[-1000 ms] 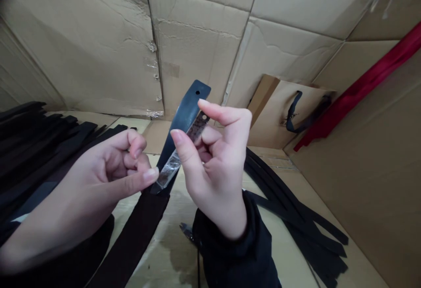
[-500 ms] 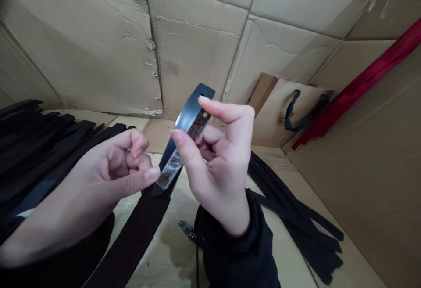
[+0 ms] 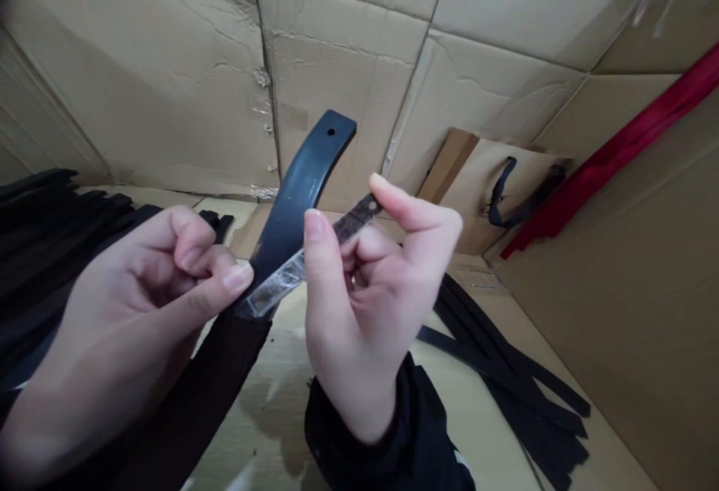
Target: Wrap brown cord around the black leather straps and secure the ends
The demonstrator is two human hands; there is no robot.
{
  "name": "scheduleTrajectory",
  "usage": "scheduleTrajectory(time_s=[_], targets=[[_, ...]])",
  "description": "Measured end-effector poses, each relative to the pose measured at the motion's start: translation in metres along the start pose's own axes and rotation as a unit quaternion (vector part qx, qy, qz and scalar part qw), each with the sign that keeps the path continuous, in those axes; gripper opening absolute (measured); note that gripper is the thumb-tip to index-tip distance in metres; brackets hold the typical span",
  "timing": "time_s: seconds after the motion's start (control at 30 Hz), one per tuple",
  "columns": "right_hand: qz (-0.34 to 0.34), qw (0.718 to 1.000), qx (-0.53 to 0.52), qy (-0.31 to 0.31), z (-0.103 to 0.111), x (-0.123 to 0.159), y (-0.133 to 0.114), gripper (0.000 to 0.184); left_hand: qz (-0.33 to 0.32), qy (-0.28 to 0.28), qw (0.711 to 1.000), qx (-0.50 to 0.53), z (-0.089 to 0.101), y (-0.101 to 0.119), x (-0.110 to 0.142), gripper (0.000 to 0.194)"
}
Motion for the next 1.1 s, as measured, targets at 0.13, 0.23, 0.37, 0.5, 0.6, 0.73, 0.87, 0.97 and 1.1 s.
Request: scheduleTrajectory(time_s=[0.13,0.23,0.37,0.5,0.6,0.73,0.87,0.97,1.1], targets=[[0.018,0.998,-0.062,-0.001,-0.004,0.009,-0.001,0.037,-0.015,0.044,0.999,-0.010,0.006,0.006,0.005,0.031],[0.031,0.998,-0.044,0.021,-0.002,0.012,-0.003,0.031,-0.025,0.066,0.997,-0.032,0.008,0.009,0.006,0.031],[0.011,1.000,-0.013,-0.014,-0.004,0.005,-0.002,0.028,-0.032,0.044,0.997,-0.058,0.003,0.009,0.007,0.030],[-0.003,0.997,0.022,-0.068,-0.006,-0.006,0.000,0.028,-0.028,0.009,0.997,-0.073,-0.003,0.005,0.004,0.031],[0.012,0.998,0.039,-0.047,-0.004,-0.005,-0.004,0.026,-0.015,0.021,0.998,-0.061,-0.002,0.003,0.003,0.032],[0.012,0.999,0.039,-0.020,-0.007,0.003,-0.004,0.024,-0.003,0.053,0.998,-0.038,0.003,0.003,0.005,0.033],[-0.015,0.999,0.026,-0.040,-0.013,0.003,0.004,0.027,0.014,0.020,0.999,-0.028,-0.003,-0.002,0.007,0.033],[-0.029,0.999,0.006,-0.046,-0.013,0.002,0.007,0.028,0.026,0.016,0.999,-0.021,-0.002,-0.005,0.008,0.033],[-0.045,0.999,0.003,-0.024,-0.012,0.008,0.007,0.029,0.032,0.024,0.999,-0.017,-0.001,-0.004,0.007,0.033]])
Point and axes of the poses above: each hand's wrist, its own x-axis away from the middle knuckle, its own z-axis out of the back of the hand, y = z × x, the point moved 10 cm from there along -x, towards the middle knuckle, and after that the axes turned 2 degrees about -x, right-handed, at the moved point
